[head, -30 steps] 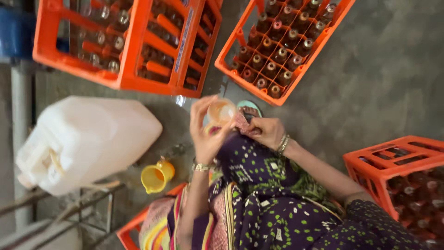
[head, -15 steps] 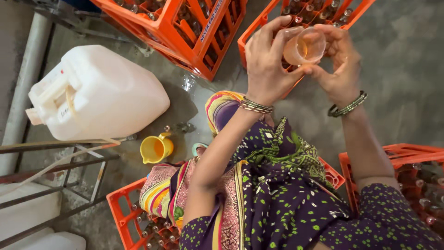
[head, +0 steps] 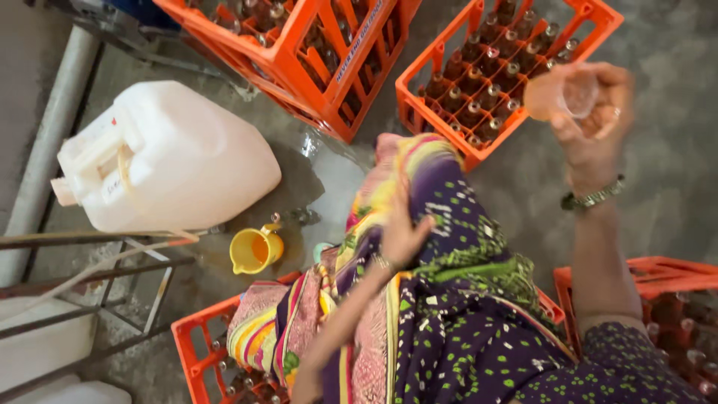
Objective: The person sits on the floor and fills glass bottles with a reddish liquid from a large white container using a yellow funnel. The person places filled bottles into orange crates and repeats the process for multiple bottles.
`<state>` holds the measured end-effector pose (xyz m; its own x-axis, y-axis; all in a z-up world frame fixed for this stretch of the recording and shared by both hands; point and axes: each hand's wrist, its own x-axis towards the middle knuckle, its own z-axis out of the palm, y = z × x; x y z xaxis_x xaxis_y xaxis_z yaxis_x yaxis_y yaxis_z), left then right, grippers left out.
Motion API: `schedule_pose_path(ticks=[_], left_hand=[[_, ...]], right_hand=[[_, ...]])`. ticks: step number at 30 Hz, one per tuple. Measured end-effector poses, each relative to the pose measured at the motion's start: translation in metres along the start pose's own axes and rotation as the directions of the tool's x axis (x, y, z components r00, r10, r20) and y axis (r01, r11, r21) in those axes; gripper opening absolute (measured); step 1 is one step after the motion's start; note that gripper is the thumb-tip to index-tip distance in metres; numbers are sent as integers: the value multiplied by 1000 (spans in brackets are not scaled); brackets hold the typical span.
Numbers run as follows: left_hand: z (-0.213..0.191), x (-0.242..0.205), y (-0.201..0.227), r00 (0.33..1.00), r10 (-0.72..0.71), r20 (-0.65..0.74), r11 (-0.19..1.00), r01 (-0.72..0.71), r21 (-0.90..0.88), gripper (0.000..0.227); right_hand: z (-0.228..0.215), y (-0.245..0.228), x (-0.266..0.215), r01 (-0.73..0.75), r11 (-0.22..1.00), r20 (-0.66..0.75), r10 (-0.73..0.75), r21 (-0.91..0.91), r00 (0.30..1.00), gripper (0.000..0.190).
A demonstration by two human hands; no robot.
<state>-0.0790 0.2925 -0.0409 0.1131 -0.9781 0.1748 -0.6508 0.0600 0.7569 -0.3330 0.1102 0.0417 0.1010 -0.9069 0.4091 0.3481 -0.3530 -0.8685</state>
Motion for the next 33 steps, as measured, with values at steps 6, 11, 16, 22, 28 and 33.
schedule_pose_path(ticks=[6,11,16,22,28,33], left_hand=[[57,-15,-79,924,-135,358,991,132,33,112],[102,-2,-165,585,-403,704,551,769,-324,26],[50,19,-255,445,-128,886,809,564,-167,32],[-50,124,-285,463,-320,826,658,736,-158,28],[33,320,-254,818,-289,498,953,293,71,53],[200,419,-270,794,-219,567,483,-416,770,33]], right_hand=[[-9,62,23,17,1000,-111,-19,-21,994,73],[21,127,32,-28,999,-251,34,26,967,73],[33,144,33,-95,924,-241,193,370,951,81],[1,161,42,86,924,-509,127,374,851,71],[-15,176,31,208,929,-634,35,305,772,70],[-24,196,19,229,952,-678,-31,204,735,69]])
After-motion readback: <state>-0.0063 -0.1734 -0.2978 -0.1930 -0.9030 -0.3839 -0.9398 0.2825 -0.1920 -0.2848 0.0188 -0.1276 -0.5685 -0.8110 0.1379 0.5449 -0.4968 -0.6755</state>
